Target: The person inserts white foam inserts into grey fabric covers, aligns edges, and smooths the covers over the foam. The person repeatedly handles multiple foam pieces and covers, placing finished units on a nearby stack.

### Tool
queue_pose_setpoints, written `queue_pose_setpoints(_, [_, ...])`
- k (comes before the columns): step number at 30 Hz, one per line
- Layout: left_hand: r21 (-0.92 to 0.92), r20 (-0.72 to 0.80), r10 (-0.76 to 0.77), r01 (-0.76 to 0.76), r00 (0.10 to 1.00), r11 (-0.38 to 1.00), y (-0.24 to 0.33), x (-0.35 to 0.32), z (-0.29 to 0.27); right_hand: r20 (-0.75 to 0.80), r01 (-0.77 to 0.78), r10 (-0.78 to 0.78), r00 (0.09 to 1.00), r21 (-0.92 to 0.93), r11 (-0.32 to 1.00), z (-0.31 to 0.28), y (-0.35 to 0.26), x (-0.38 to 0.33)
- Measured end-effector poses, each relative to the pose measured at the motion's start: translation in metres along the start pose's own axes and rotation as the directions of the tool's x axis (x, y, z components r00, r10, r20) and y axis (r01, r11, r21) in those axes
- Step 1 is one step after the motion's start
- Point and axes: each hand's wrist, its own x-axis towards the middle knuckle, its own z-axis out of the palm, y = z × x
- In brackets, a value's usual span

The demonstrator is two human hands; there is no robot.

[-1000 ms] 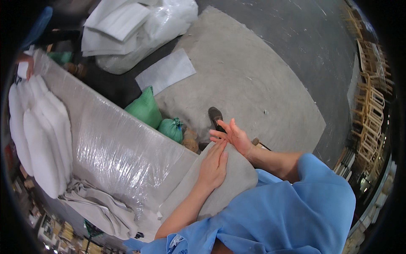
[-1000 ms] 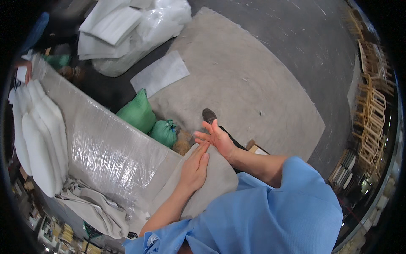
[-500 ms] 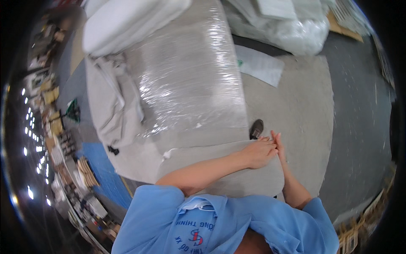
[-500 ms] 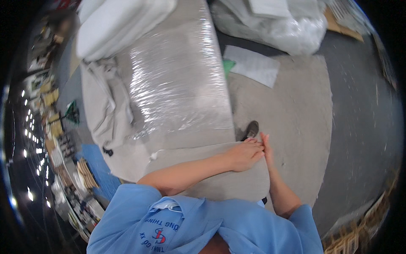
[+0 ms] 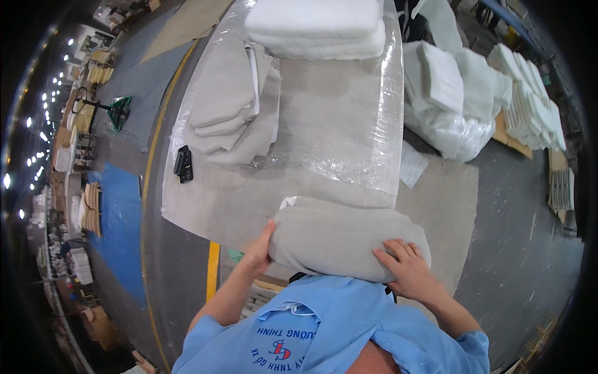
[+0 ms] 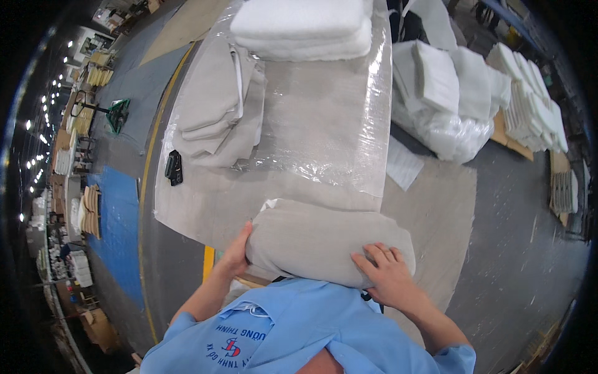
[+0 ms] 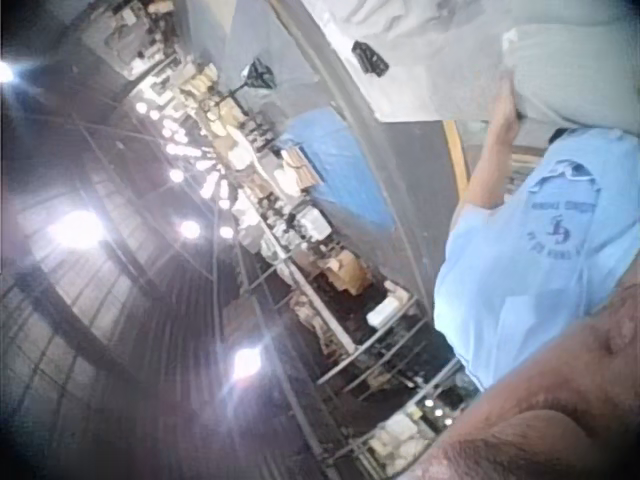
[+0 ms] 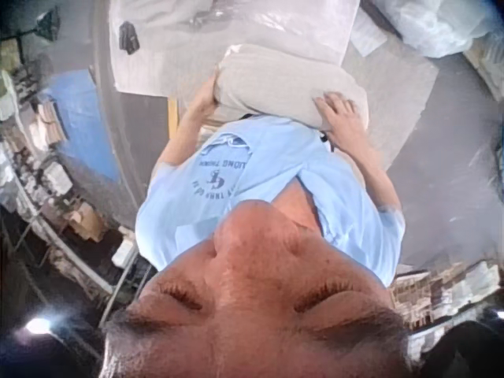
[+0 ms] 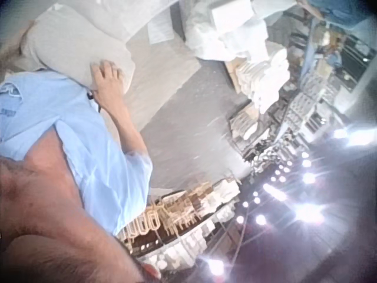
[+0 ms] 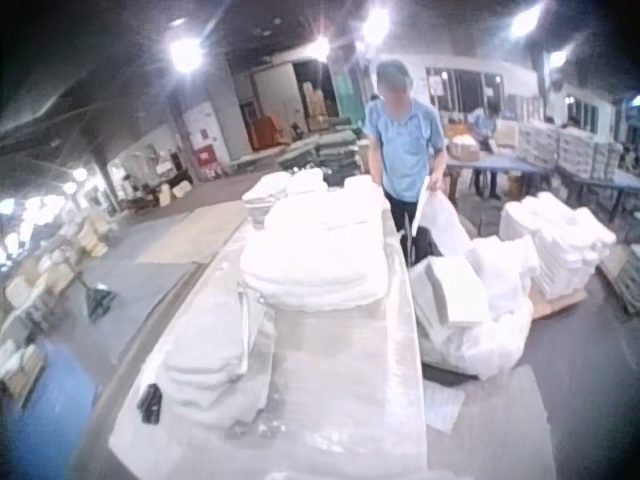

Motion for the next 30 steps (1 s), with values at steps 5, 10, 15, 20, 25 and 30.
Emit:
queue_pose_setpoints(5, [-0.647,0.413,0.270,0.071,0.870,0.759,-0.011,0.018,0.027,-0.257,-0.019,-0.009,0.966,-0.106,0.994,0.035,-0.019,0.011])
queue_pose_setpoints(10, [-0.231,0.447,0.384,-0.310,0.808,0.922,0.005,-0.007,0.129,-0.433,-0.260,0.335,0.837,0.224,0.939,0.038,-0.033,0.017])
queue_pose_setpoints(15, [0.211,0.352,0.600,-0.686,0.718,0.697,-0.004,0.013,0.205,-0.504,-0.345,0.557,0.660,0.455,0.821,0.059,-0.085,0.035])
queue_pose_setpoints(20, [0.445,0.459,0.519,-0.692,0.721,0.568,0.036,0.073,0.185,-0.595,0.247,0.504,0.626,0.765,0.595,0.083,-0.085,0.047])
queue_pose_setpoints(25, [0.426,0.710,0.273,-0.705,0.649,0.567,0.049,0.013,0.202,-0.245,0.236,0.927,0.283,0.955,0.180,0.137,0.010,0.053])
queue_pose_setpoints(30, [0.487,0.803,0.098,-0.742,0.588,0.460,0.043,-0.022,0.202,-0.054,0.572,0.967,0.250,0.814,-0.103,0.145,0.036,0.054])
